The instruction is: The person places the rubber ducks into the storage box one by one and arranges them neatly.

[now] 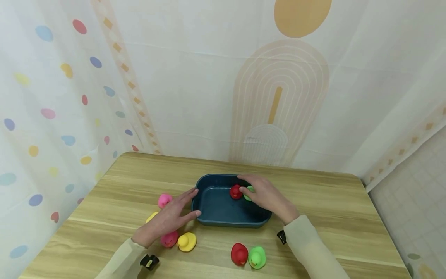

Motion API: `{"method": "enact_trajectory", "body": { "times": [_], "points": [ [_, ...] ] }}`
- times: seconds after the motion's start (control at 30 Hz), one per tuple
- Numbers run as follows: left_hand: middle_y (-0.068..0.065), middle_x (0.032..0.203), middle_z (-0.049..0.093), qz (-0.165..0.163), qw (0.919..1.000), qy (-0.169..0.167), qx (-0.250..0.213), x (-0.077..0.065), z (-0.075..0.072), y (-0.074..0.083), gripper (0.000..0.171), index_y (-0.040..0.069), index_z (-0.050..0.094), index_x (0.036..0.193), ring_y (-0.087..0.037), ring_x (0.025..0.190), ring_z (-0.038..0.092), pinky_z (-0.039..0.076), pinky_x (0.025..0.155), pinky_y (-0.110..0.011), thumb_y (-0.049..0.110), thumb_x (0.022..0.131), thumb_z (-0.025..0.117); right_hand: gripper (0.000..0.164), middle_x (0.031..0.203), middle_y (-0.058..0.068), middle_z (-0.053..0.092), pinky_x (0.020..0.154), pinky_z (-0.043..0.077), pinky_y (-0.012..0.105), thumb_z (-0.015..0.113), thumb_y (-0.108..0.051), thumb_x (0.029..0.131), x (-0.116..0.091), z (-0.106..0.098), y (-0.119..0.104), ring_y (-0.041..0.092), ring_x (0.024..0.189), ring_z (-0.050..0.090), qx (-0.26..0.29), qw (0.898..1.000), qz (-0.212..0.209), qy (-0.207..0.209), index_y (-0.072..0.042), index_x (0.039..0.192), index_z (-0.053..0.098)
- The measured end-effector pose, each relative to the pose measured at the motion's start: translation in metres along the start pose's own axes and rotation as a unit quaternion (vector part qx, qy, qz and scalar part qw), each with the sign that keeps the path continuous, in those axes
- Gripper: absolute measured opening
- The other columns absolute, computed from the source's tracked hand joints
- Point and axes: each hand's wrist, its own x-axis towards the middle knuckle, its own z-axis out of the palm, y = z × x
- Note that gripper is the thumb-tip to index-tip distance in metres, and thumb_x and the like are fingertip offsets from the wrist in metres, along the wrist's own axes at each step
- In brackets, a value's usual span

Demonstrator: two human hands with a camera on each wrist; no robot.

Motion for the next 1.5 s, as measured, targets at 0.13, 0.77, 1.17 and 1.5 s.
{"method": "enact_trajectory", "body": {
  "times": [0.13,0.77,1.17,1.5],
  "points": [
    [-0.015,0.166,0.033,0.003,1.0000,-0.001,-0.002,0.000,-0.001,0.000,0.077,0.003,0.038,0.159,-0.039,0.149,0.038,0.040,0.114,-0.056,0.047,0.102,0.064,0.043,0.144,0.016,0.061,0.109,0.044,0.059,0.065,-0.023,0.104,-0.014,-0.005,-0.001,0.039,0.133,0.056,0.000,0.999,0.005,0.039,-0.003,0.142,0.061],
    [-0.015,0.167,0.032,0.001,1.0000,0.000,-0.007,-0.003,0.000,0.003,0.076,0.003,0.038,0.159,-0.040,0.149,0.036,0.038,0.115,-0.058,0.044,0.102,0.065,0.035,0.134,0.020,0.066,0.101,0.051,0.060,0.067,-0.017,0.102,-0.061,-0.009,0.013,0.041,0.124,0.062,-0.015,0.992,-0.004,0.128,0.002,0.132,0.067],
    [-0.016,0.167,0.032,-0.001,1.0000,-0.002,-0.005,-0.003,-0.001,0.002,0.076,0.003,0.038,0.159,-0.040,0.149,0.036,0.037,0.116,-0.058,0.046,0.102,0.064,0.047,0.145,0.025,0.057,0.104,0.048,0.060,0.068,-0.022,0.102,-0.083,-0.004,0.025,0.045,0.132,0.055,-0.082,0.992,-0.004,0.100,0.006,0.139,0.060],
    [-0.015,0.166,0.033,-0.003,1.0000,0.003,0.003,-0.004,-0.001,0.001,0.076,0.004,0.038,0.159,-0.040,0.148,0.038,0.039,0.115,-0.058,0.047,0.102,0.063,0.065,0.157,0.023,0.045,0.108,0.042,0.065,0.066,-0.040,0.102,-0.090,-0.002,0.033,0.047,0.143,0.043,-0.105,0.994,0.007,0.033,0.004,0.148,0.052]
  ]
}}
